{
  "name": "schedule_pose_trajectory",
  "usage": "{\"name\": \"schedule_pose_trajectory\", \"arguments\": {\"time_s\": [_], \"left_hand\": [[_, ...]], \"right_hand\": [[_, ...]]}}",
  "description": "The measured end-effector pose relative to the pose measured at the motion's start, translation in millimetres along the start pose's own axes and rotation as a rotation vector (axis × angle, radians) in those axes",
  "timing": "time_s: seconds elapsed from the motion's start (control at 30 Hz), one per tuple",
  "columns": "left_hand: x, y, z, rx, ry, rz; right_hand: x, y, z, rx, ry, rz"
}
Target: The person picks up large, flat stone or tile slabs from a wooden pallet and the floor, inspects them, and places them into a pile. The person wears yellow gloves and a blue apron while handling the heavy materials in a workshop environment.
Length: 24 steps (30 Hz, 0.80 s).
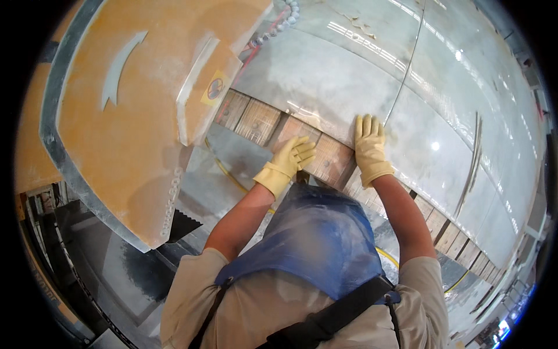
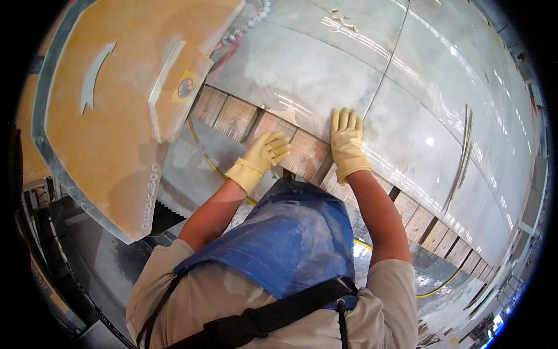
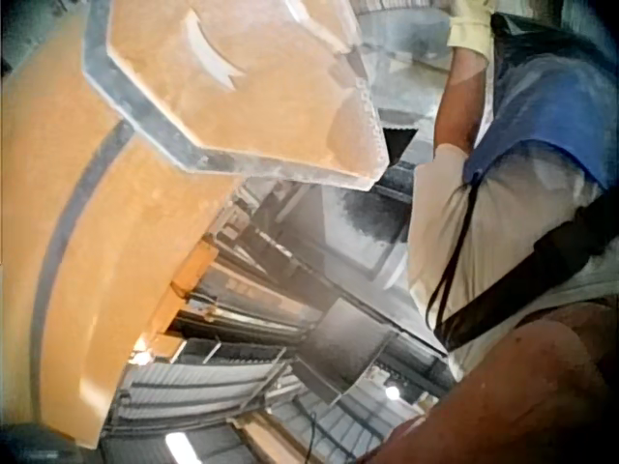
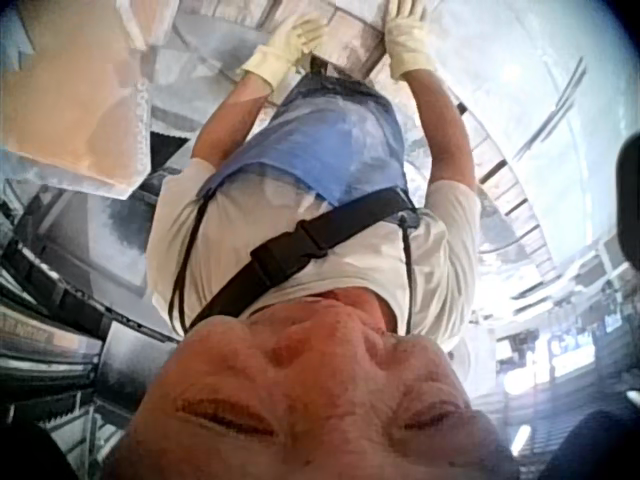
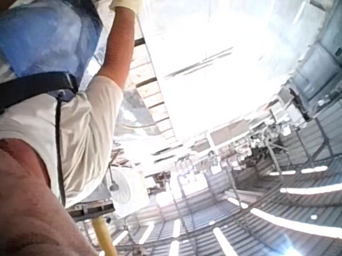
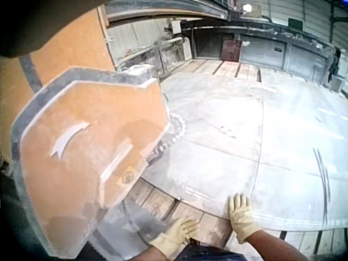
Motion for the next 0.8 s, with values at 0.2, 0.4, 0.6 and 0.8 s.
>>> {"name": "schedule_pose_trajectory", "arguments": {"time_s": [0.2, 0.4, 0.6, 0.8], "left_hand": [[13.5, 20.4, 10.2, -0.049, 0.075, 0.056], [30.4, 29.9, 18.6, -0.084, 0.137, 0.054], [41.5, 28.5, 29.1, -0.118, 0.16, 0.003], [19.7, 5.8, 21.5, 0.004, -0.015, -0.126]], "right_hand": [[4.6, -5.7, 7.6, 0.083, -0.044, -0.158], [14.1, 4.8, -25.9, 0.095, 0.001, -0.37], [11.0, 5.0, -34.1, 0.029, -0.018, -0.39], [9.8, 7.4, -31.3, 0.108, 0.036, -0.378]]}}
Point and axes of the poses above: each hand's wrist, its own x-axis towards the middle knuckle, its own z-axis out of the palm, y = z × x, the point moved 1 cm from there along x, towards the middle knuckle, and after that the axes turned 4 degrees about x, right-handed, at the moved point
